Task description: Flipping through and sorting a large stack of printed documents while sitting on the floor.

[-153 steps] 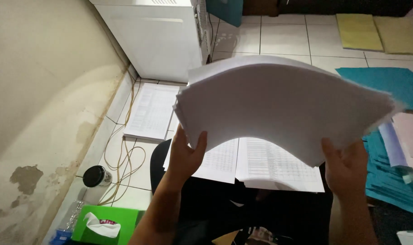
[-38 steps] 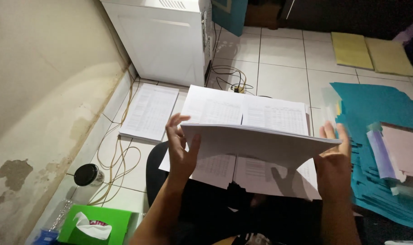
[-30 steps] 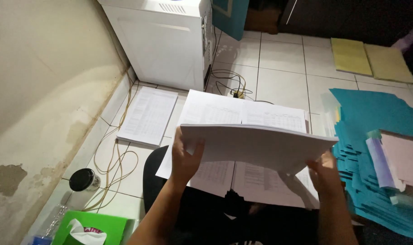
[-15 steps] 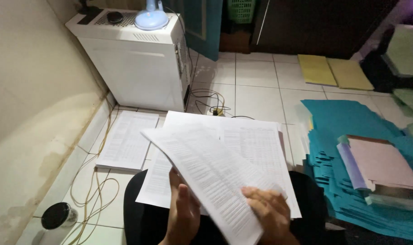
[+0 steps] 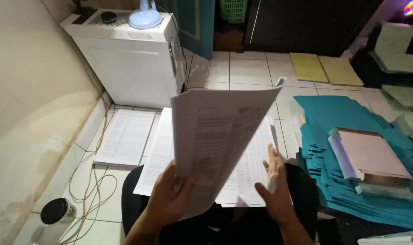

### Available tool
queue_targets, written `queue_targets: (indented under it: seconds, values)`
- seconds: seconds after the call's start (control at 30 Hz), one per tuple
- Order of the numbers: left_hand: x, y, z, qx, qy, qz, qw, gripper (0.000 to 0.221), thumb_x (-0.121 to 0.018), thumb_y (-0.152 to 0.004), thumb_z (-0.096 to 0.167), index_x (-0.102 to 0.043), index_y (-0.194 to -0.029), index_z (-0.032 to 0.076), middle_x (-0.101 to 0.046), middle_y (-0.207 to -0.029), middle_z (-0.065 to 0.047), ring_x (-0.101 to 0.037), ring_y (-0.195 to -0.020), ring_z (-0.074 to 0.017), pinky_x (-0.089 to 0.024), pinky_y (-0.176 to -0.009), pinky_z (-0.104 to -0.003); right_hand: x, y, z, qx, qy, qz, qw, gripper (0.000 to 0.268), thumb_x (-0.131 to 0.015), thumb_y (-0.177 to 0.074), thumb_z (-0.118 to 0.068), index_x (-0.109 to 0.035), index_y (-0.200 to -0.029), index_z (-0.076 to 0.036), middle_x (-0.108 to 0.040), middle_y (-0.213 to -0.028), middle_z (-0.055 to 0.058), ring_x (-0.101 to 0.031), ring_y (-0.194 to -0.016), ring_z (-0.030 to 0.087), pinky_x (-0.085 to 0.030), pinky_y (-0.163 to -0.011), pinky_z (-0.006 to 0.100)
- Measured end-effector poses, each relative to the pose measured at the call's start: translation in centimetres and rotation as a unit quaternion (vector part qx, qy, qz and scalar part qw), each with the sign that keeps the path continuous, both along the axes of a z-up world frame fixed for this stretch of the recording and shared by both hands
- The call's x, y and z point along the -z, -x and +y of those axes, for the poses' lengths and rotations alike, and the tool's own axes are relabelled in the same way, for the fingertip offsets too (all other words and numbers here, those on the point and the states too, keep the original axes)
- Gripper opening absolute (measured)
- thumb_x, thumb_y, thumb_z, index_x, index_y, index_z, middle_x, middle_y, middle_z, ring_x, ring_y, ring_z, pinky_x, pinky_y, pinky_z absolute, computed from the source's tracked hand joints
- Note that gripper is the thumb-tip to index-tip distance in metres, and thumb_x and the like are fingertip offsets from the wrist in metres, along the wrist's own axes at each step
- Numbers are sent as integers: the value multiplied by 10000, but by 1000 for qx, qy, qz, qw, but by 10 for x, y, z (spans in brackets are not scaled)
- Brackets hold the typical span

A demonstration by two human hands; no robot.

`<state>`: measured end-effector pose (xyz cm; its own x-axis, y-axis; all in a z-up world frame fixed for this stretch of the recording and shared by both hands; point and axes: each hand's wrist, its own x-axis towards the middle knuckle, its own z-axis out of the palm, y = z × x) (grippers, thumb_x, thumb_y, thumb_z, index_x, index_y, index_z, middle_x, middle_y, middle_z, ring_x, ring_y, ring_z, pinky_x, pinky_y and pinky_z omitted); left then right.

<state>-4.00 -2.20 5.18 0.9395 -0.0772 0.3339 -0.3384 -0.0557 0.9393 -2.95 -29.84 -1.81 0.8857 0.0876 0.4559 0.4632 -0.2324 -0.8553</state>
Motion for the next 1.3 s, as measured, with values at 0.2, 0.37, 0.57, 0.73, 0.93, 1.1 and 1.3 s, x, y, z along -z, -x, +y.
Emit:
queue_targets:
  seconds: [0.2,0.37,0.57,0.73,0.93,1.1,1.3]
  values:
    - [19,-42,-24,0,-90,-129,988,259,-599,-980,138,-547,-1204,18,-634,-927,-102,-647,-784,-217,-537,-665,-352,-79,-27,-3,130,-188,316,921,594,-570,-878,-191,-451,-1442,-47,-608,-1418,181,-603,-1340,371,-528,-1111,573]
    - [-3,-70,-43,-5,-3,-121,993,510,-549,-945,31,-368,-1422,19,-659,-1167,-139,-663,-1065,-233,-558,-876,-355,-37,-40,-32,160,-132,19,978,532,-613,-951,-178,-481,-1425,26,-595,-1415,168,-572,-1317,290,-494,-1075,427]
    - [-4,-78,-68,-36,-11,-180,983,104,-458,-1046,96,-489,-1114,24,-520,-884,-70,-502,-750,-189,-442,-620,-337,-42,-36,-20,275,-52,53,959,418,-623,-966,-189,-586,-1319,32,-672,-1277,171,-637,-1189,302,-537,-926,442]
    - [-5,-79,-59,-27,-15,-151,988,306,-543,-989,115,-487,-1279,35,-589,-1063,-92,-602,-949,-224,-548,-773,-346,-14,-41,-42,230,-141,98,958,479,-652,-903,-56,-547,-1366,9,-640,-1337,136,-592,-1229,234,-491,-1044,395]
    - [26,-76,-58,-28,5,-95,995,303,-574,-994,106,-509,-1281,33,-609,-1106,-98,-610,-1032,-227,-552,-871,-366,-27,-33,-31,190,-120,135,965,507,-613,-920,-93,-509,-1406,7,-612,-1407,164,-586,-1291,293,-509,-1053,471]
    - [35,-75,-70,-27,2,-182,983,107,-480,-1047,72,-509,-1129,10,-541,-902,-101,-517,-769,-222,-465,-694,-376,-28,-33,-24,235,-85,82,965,404,-600,-971,-111,-530,-1338,42,-630,-1327,192,-597,-1251,315,-502,-991,467]
    - [20,-76,-59,-41,-10,-187,981,259,-511,-1045,112,-536,-1277,-2,-641,-1107,-126,-651,-1010,-262,-550,-878,-379,-46,-27,-14,243,-99,138,955,498,-616,-933,-111,-499,-1405,-5,-623,-1329,151,-571,-1273,273,-462,-1061,426]
